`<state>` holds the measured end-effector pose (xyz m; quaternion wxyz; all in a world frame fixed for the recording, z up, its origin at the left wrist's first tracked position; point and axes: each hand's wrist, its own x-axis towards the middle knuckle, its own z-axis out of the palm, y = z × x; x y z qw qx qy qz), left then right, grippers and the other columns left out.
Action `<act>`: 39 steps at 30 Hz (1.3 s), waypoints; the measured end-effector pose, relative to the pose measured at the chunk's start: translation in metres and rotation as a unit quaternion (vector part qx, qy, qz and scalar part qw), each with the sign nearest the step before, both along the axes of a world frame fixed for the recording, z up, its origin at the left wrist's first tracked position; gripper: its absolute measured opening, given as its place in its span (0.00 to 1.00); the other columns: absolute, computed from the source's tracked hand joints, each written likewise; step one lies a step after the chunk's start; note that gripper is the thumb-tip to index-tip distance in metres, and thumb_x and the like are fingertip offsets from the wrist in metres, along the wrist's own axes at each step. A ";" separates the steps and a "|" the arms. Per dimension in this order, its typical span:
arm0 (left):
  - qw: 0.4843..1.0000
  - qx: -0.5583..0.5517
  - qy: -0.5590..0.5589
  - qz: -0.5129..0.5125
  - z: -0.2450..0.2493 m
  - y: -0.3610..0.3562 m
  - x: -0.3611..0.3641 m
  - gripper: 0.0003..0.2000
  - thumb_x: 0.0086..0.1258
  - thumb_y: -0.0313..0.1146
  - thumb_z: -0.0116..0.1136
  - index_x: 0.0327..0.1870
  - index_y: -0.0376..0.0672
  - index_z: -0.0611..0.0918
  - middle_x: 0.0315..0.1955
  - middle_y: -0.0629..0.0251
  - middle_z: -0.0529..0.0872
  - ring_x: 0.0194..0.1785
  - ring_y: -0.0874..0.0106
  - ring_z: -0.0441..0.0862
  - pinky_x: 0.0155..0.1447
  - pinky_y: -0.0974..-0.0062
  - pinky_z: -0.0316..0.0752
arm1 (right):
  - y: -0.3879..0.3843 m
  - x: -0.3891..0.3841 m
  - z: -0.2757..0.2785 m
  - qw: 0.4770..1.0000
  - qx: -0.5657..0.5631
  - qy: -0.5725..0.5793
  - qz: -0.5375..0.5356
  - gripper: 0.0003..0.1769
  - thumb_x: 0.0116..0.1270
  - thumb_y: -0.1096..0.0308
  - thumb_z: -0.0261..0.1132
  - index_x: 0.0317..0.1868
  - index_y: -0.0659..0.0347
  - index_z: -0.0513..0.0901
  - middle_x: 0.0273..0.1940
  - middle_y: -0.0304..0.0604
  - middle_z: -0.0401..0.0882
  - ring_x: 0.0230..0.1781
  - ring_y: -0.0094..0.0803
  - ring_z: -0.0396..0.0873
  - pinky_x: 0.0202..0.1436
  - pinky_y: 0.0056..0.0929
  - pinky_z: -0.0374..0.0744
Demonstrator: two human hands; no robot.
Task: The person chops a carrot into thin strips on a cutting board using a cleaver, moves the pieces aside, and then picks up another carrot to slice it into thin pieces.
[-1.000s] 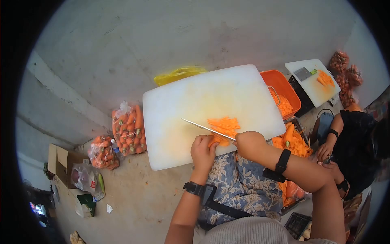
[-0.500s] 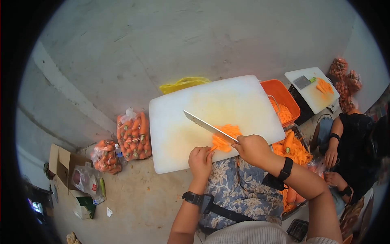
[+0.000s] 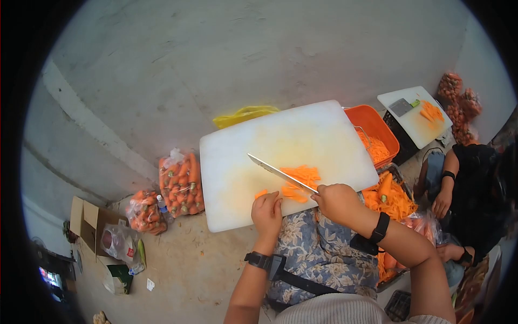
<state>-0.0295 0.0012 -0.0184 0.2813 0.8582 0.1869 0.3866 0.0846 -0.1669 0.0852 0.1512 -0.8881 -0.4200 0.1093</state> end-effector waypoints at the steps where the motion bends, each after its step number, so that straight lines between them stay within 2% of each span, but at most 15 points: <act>1: 0.999 0.013 -0.021 0.021 0.003 0.003 -0.003 0.09 0.60 0.27 0.65 0.41 0.41 0.86 0.35 0.59 0.83 0.43 0.58 0.80 0.48 0.63 0.75 | -0.003 -0.004 0.000 1.000 0.008 -0.008 0.004 0.13 0.65 0.61 0.64 0.33 0.64 0.84 0.26 0.53 0.82 0.29 0.49 0.83 0.34 0.45 0.79; 2: 1.000 0.013 -0.020 0.018 0.007 0.006 -0.005 0.09 0.60 0.27 0.65 0.41 0.41 0.86 0.35 0.59 0.83 0.43 0.58 0.80 0.48 0.63 0.75 | -0.004 -0.003 -0.007 1.000 0.008 -0.007 0.001 0.13 0.65 0.61 0.64 0.33 0.64 0.84 0.26 0.53 0.82 0.29 0.49 0.83 0.34 0.45 0.79; 4: 0.992 0.068 -0.007 0.107 0.017 0.013 -0.009 0.09 0.60 0.27 0.64 0.42 0.41 0.85 0.36 0.59 0.82 0.45 0.57 0.78 0.50 0.63 0.73 | -0.003 -0.002 -0.022 0.999 -0.024 -0.001 0.038 0.15 0.68 0.59 0.61 0.32 0.64 0.82 0.23 0.52 0.81 0.26 0.50 0.81 0.33 0.47 0.79; 8: 0.990 0.051 0.082 0.108 0.007 0.030 -0.012 0.08 0.60 0.27 0.64 0.40 0.41 0.85 0.36 0.60 0.81 0.44 0.58 0.77 0.50 0.63 0.72 | 0.007 0.007 -0.014 0.998 -0.033 0.003 0.056 0.15 0.68 0.59 0.61 0.32 0.64 0.82 0.23 0.51 0.80 0.26 0.50 0.81 0.32 0.47 0.78; 14: 0.996 0.012 0.085 0.031 0.001 0.016 -0.018 0.09 0.59 0.29 0.66 0.40 0.41 0.85 0.36 0.60 0.82 0.43 0.58 0.77 0.47 0.63 0.72 | 0.007 -0.005 -0.002 0.999 0.035 -0.001 0.009 0.15 0.67 0.60 0.63 0.30 0.63 0.83 0.23 0.51 0.81 0.27 0.49 0.82 0.32 0.46 0.78; 16: 0.996 0.023 0.059 -0.059 0.005 0.000 -0.016 0.11 0.58 0.29 0.67 0.41 0.41 0.85 0.37 0.59 0.82 0.42 0.58 0.78 0.47 0.63 0.73 | 0.007 0.001 -0.020 0.998 -0.037 -0.015 0.042 0.14 0.67 0.60 0.63 0.30 0.63 0.83 0.24 0.52 0.82 0.27 0.50 0.82 0.32 0.46 0.79; 20: 0.996 0.032 0.064 -0.043 0.014 -0.019 -0.008 0.13 0.56 0.29 0.69 0.44 0.41 0.84 0.38 0.58 0.81 0.42 0.58 0.79 0.48 0.63 0.74 | 0.008 0.010 -0.024 0.998 -0.041 0.006 0.039 0.14 0.67 0.60 0.63 0.30 0.63 0.84 0.25 0.53 0.82 0.27 0.50 0.82 0.32 0.45 0.79; 22: 0.995 -0.008 0.073 -0.063 0.011 -0.017 -0.001 0.15 0.55 0.28 0.71 0.43 0.38 0.83 0.37 0.59 0.81 0.39 0.64 0.82 0.42 0.70 0.79 | 0.007 0.012 -0.014 0.999 -0.014 -0.005 0.050 0.14 0.67 0.60 0.63 0.30 0.64 0.83 0.25 0.54 0.82 0.27 0.51 0.82 0.32 0.46 0.79; 23: 0.995 -0.006 0.071 -0.063 0.010 -0.016 0.002 0.15 0.55 0.28 0.71 0.43 0.38 0.83 0.37 0.59 0.81 0.39 0.64 0.82 0.42 0.70 0.79 | 0.006 0.011 -0.009 0.999 -0.012 -0.008 0.049 0.14 0.67 0.60 0.63 0.30 0.64 0.83 0.25 0.54 0.82 0.27 0.51 0.82 0.32 0.46 0.79; 25: 0.994 -0.043 0.087 -0.038 0.007 -0.018 0.008 0.14 0.56 0.27 0.69 0.43 0.39 0.83 0.38 0.57 0.80 0.40 0.56 0.80 0.45 0.63 0.76 | 0.005 0.008 -0.002 0.998 0.050 -0.022 0.019 0.15 0.66 0.59 0.63 0.31 0.65 0.83 0.25 0.54 0.82 0.27 0.51 0.82 0.32 0.46 0.79; 29: 0.994 -0.062 0.085 -0.040 0.003 -0.019 0.030 0.13 0.56 0.25 0.68 0.43 0.38 0.83 0.38 0.56 0.80 0.38 0.56 0.80 0.44 0.64 0.77 | 0.003 0.012 -0.014 0.998 0.047 -0.027 -0.026 0.14 0.66 0.60 0.63 0.32 0.64 0.84 0.27 0.53 0.83 0.30 0.50 0.83 0.35 0.45 0.80; 31: 0.996 -0.042 0.048 -0.058 0.002 -0.019 0.038 0.14 0.57 0.23 0.69 0.44 0.36 0.82 0.39 0.58 0.80 0.38 0.65 0.83 0.43 0.72 0.82 | -0.003 0.020 -0.025 0.999 0.006 -0.015 -0.028 0.15 0.66 0.59 0.64 0.32 0.64 0.84 0.27 0.54 0.83 0.31 0.50 0.83 0.35 0.46 0.80; 34: 0.995 -0.065 0.045 -0.068 0.006 -0.014 0.024 0.14 0.55 0.25 0.69 0.43 0.38 0.83 0.39 0.58 0.81 0.38 0.62 0.82 0.43 0.68 0.79 | -0.012 0.027 -0.023 0.999 0.041 0.005 -0.030 0.15 0.66 0.59 0.64 0.32 0.65 0.83 0.27 0.55 0.82 0.31 0.51 0.83 0.35 0.46 0.80; 39: 0.994 -0.069 0.074 -0.035 0.010 -0.005 0.005 0.17 0.52 0.28 0.74 0.43 0.39 0.84 0.39 0.60 0.81 0.37 0.65 0.82 0.42 0.71 0.80 | -0.014 0.018 0.010 0.997 0.067 0.017 -0.047 0.15 0.67 0.59 0.63 0.32 0.65 0.83 0.26 0.54 0.82 0.30 0.51 0.82 0.36 0.46 0.79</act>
